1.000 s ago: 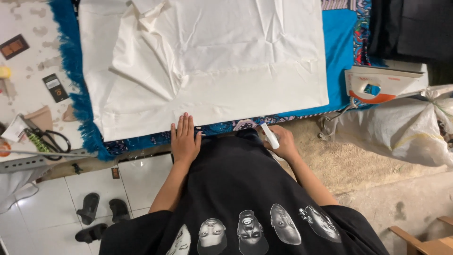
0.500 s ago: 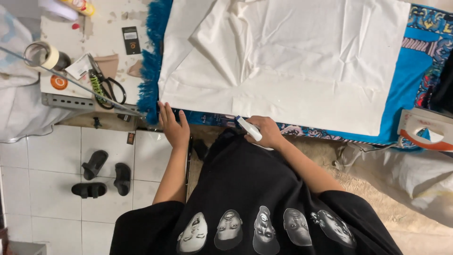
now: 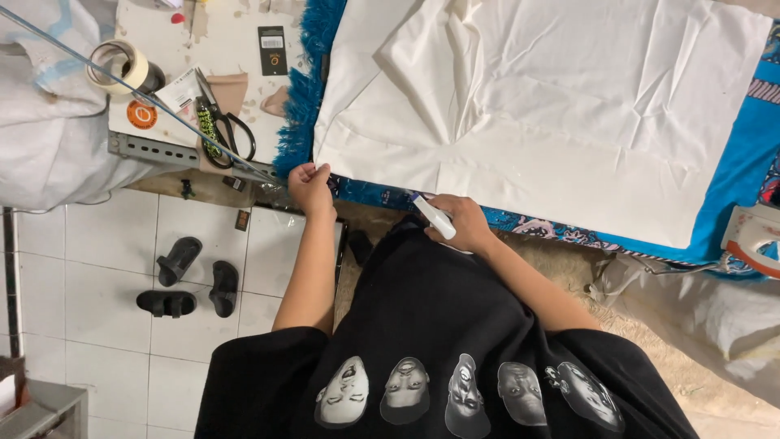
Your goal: Ironing and folding a white shirt on a mat on the floor.
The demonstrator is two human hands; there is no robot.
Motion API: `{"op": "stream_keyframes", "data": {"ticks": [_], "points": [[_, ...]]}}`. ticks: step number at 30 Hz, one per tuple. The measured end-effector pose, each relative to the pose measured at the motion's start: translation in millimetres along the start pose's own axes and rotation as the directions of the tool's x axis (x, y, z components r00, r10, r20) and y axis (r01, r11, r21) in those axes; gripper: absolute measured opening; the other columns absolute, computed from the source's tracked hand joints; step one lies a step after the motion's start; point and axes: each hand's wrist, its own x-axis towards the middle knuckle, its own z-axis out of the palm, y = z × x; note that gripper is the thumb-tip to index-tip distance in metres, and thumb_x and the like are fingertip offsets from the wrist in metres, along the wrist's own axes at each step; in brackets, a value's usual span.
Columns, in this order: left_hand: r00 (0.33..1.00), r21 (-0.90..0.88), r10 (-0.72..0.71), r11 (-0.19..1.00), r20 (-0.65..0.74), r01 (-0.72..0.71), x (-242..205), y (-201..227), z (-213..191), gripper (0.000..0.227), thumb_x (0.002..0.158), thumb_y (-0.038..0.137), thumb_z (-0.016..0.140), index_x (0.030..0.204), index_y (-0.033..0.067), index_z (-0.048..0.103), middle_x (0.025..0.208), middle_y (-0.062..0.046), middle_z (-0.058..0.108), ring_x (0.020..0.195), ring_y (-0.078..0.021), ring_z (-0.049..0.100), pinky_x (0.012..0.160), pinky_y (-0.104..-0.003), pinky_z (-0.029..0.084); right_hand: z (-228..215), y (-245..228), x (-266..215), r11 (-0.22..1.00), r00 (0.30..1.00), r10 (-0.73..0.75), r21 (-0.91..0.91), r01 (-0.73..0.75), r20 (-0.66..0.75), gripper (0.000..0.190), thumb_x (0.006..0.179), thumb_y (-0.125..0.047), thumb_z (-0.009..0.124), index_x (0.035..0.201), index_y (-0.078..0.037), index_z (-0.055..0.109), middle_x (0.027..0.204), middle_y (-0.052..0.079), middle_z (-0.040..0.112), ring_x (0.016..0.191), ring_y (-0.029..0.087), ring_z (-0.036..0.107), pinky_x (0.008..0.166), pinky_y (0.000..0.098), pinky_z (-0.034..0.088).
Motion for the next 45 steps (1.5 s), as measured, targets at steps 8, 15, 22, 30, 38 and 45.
{"op": "stream_keyframes", "data": {"ticks": [8, 15, 22, 30, 38, 45], "points": [[0.998, -0.332, -0.030, 0.943, -0.056, 0.010, -11, 25, -1, 0.053, 0.073, -0.014, 0.079, 0.119, -0.0018, 0.055, 0.090, -0.005, 0.045, 0.082, -0.0154, 0.055, 0.074, -0.026, 0.063, -39, 63, -91, 0.992, 0.981, 0.124, 0.034, -0.120, -0.147, 0.059, 0.066, -0.026, 0.093, 0.118, -0.008, 0.072, 0.116, 0.016, 0.075, 0.115, 0.041, 0.068, 0.099, 0.0536, 0.052], [0.976, -0.376, 0.057, 0.917, -0.212, -0.135, -30, 21, 6, 0.061, 0.083, -0.004, 0.080, 0.129, -0.0065, 0.040, 0.102, -0.015, 0.045, 0.097, -0.0224, 0.054, 0.096, -0.042, 0.065, -88, 113, -232, 0.759, 0.657, 0.639, 0.190, -0.622, -0.401, 0.049, 0.082, -0.013, 0.082, 0.128, -0.008, 0.065, 0.124, 0.019, 0.072, 0.122, 0.042, 0.065, 0.101, 0.0589, 0.049], [0.751, 0.347, 0.643, 0.677, 0.152, -0.649, -162, 44, 61, 0.048, 0.102, 0.010, 0.066, 0.144, 0.0028, 0.045, 0.145, -0.021, 0.031, 0.137, -0.0404, 0.041, 0.117, -0.056, 0.036, -142, 252, -401, 0.448, -0.056, 0.737, 0.548, -0.707, -0.674, 0.062, 0.090, -0.029, 0.085, 0.146, -0.021, 0.059, 0.116, 0.016, 0.069, 0.108, 0.038, 0.067, 0.086, 0.0556, 0.055], [0.128, 0.125, 0.488, 0.038, 0.864, -0.991, -283, 24, 121, 0.060, 0.098, 0.026, 0.062, 0.151, 0.0019, 0.047, 0.162, -0.024, 0.032, 0.150, -0.0402, 0.035, 0.124, -0.059, 0.025, -329, 283, -437, 0.861, -0.093, 0.178, 0.201, -0.468, -0.980, 0.052, 0.105, -0.007, 0.071, 0.148, 0.000, 0.041, 0.137, 0.029, 0.058, 0.118, 0.036, 0.065, 0.098, 0.0394, 0.056], [0.013, 0.063, 0.343, -0.135, 0.939, -0.989, -310, -20, 144, 0.070, 0.098, 0.040, 0.054, 0.158, 0.0061, 0.039, 0.166, -0.013, 0.033, 0.154, -0.0295, 0.031, 0.125, -0.051, 0.023, -456, 385, -410, 0.837, -0.197, 0.250, 0.314, -0.449, -0.948, 0.039, 0.104, -0.026, 0.075, 0.126, 0.000, 0.056, 0.119, 0.017, 0.071, 0.106, 0.024, 0.077, 0.092, 0.0321, 0.064], [0.102, 0.133, 0.280, -0.094, 0.955, -0.987, -323, -30, 145, 0.073, 0.099, 0.042, 0.050, 0.157, 0.0001, 0.034, 0.167, -0.018, 0.029, 0.155, -0.0311, 0.027, 0.124, -0.050, 0.022, -492, 431, -405, 0.678, -0.120, 0.063, 0.131, -0.723, -0.991, 0.044, 0.104, -0.039, 0.079, 0.117, 0.000, 0.062, 0.099, 0.016, 0.079, 0.084, 0.027, 0.082, 0.076, 0.0345, 0.068]]}}
